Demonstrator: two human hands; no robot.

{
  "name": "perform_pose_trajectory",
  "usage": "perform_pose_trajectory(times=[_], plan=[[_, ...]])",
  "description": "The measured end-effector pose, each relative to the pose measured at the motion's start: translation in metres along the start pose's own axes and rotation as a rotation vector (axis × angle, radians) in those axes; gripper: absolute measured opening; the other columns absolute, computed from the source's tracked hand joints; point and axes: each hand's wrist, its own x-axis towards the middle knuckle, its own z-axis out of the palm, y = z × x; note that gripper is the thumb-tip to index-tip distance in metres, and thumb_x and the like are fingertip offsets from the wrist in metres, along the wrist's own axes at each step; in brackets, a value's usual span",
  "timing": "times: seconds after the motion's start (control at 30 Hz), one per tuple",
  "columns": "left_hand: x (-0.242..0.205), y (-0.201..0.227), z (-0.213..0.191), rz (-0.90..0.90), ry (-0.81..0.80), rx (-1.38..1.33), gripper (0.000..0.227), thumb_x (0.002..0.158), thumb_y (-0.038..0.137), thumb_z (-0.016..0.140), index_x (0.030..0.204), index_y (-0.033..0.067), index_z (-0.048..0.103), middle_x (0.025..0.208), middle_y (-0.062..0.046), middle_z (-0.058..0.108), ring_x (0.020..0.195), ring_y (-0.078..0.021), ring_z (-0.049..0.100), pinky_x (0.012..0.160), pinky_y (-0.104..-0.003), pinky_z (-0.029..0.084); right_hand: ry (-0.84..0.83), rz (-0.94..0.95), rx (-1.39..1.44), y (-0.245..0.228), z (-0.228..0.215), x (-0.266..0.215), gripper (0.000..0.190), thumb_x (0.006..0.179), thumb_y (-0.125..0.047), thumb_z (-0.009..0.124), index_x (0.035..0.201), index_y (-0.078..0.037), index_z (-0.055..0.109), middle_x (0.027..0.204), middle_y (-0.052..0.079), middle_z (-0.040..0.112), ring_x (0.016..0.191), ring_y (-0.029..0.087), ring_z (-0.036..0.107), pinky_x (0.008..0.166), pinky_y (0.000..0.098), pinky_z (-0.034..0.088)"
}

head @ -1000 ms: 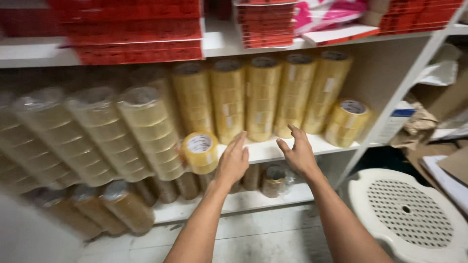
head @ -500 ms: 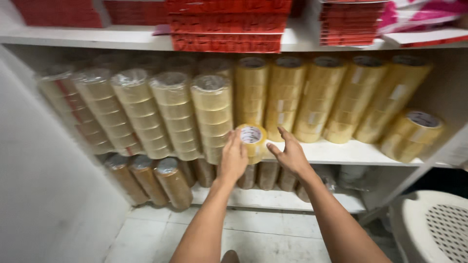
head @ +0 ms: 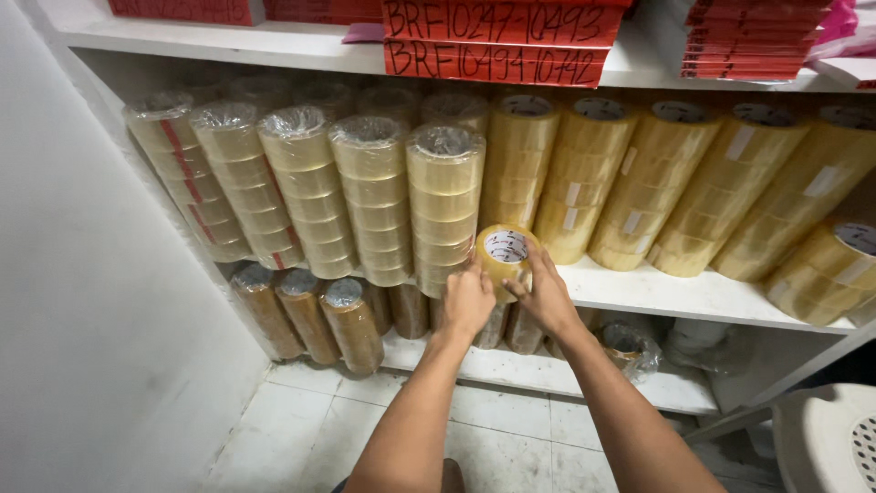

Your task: The person repeatedly picks up individual clear tape rolls from a white shelf, rotates them, and places them back in a row. The hands handle the rolls one at a time, adjusting their positions and orientation on the shelf throughout the clip.

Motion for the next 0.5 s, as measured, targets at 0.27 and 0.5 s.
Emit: perform_pose_trajectory(times=[0.27, 0.5], plan=[[0.005, 0.01, 0.014, -0.006, 0.085, -0.089, 0.037, 0.096, 0.02, 0.05, 0.124, 0.0067, 0.07, 0.108, -0.027, 0.072, 0.11, -0.0441, 0.068, 0.091, -0.055, 0.056, 0.112, -0.061, -0.003, 0.035, 0.007, 0.01, 0.046, 0.093, -0.045, 0.071, 0.134, -0.027, 0.06, 0.15, 0.027, 0.046, 0.147, 0.044, 0.039, 0.121, 0.054, 0.035], [0.005, 0.048, 0.025, 0.3, 0.412, -0.177, 0.049, 0.082, 0.019, 0.066, 0.124, -0.0068, 0.069, 0.115, -0.032, 0.07, 0.111, -0.0437, 0.069, 0.094, -0.049, 0.056, 0.226, -0.135, 0.064, 0.033, -0.022, -0.005, 0.041, 0.091, -0.032, 0.075, 0.128, -0.019, 0.062, 0.143, 0.033, 0.05, 0.139, 0.052, 0.044, 0.115, 0.0595, 0.04]])
